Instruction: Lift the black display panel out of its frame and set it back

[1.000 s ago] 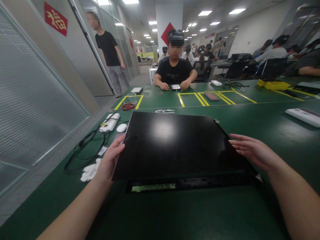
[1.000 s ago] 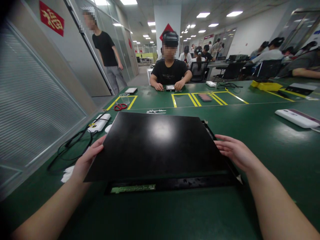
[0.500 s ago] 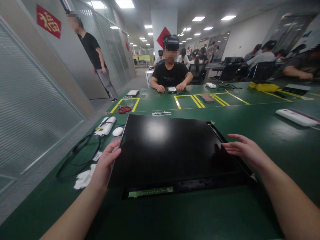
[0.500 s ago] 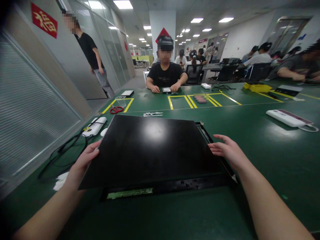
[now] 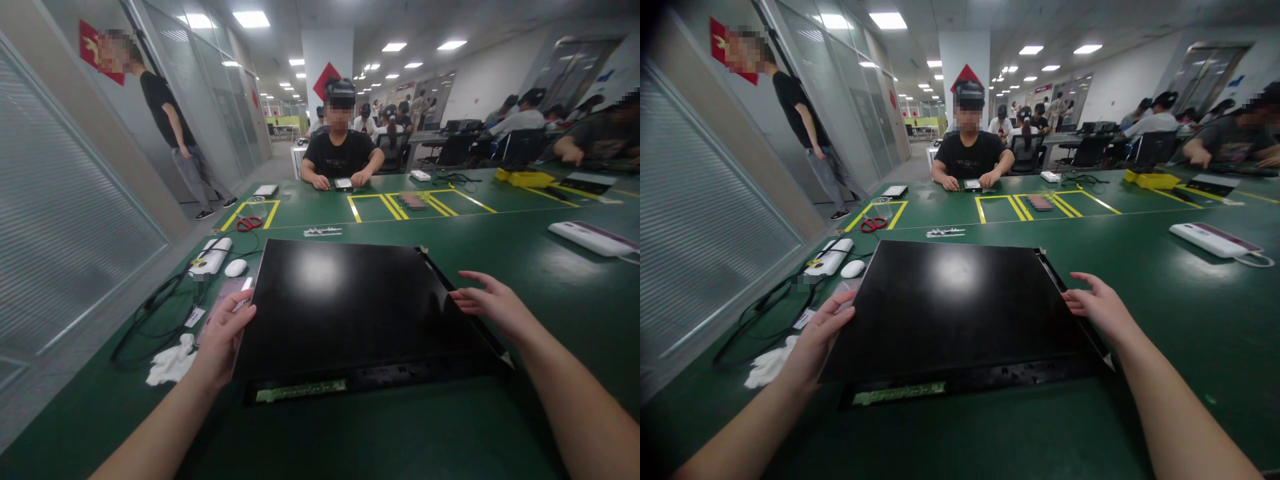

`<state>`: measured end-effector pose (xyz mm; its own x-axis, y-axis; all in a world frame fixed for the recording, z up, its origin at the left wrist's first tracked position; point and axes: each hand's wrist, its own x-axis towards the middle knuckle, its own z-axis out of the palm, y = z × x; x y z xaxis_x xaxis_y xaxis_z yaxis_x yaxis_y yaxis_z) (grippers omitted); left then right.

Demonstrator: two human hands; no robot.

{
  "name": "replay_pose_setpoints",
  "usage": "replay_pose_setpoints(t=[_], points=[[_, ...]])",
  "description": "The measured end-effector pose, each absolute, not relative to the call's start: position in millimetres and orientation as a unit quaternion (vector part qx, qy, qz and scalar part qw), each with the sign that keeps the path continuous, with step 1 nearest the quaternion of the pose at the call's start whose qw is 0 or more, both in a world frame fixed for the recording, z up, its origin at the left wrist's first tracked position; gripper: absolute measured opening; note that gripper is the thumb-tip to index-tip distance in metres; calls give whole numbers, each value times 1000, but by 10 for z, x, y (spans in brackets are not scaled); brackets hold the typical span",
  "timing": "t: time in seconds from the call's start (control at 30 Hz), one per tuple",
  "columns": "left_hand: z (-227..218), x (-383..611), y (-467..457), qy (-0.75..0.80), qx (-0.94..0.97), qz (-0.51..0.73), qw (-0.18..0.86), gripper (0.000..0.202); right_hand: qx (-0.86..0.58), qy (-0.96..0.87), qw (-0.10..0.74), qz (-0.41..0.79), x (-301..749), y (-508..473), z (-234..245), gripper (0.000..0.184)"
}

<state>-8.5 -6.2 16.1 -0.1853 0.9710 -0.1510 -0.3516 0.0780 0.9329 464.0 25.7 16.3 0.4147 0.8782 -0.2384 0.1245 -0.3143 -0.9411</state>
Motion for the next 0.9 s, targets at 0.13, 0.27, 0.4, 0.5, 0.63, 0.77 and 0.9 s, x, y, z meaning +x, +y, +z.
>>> replay_pose_setpoints(t=[0.13,0.27,0.4,0.5,0.63,0.77,0.9], points=[[169,-89,-67,491,322,593,552,53,-707,-354,459,406,4595,247,190,58],[166,-88,-65,487,321,595,553,53,-711,-356,456,399,4583,239,209,59],[127,-82,-43,489,315,598,551,56,-721,-366,442,389,4589,240,223,58],[98,-82,-24,490,309,599,553,58,-733,-369,428,378,4592,244,226,56],[85,-80,-22,491,305,599,554,58,-734,-380,423,371,4640,254,189,52],[91,-68,-43,492,308,596,555,57,-730,-393,425,362,4726,272,134,50],[107,-31,-58,487,313,588,565,58,-738,-396,421,348,4770,295,109,46]])
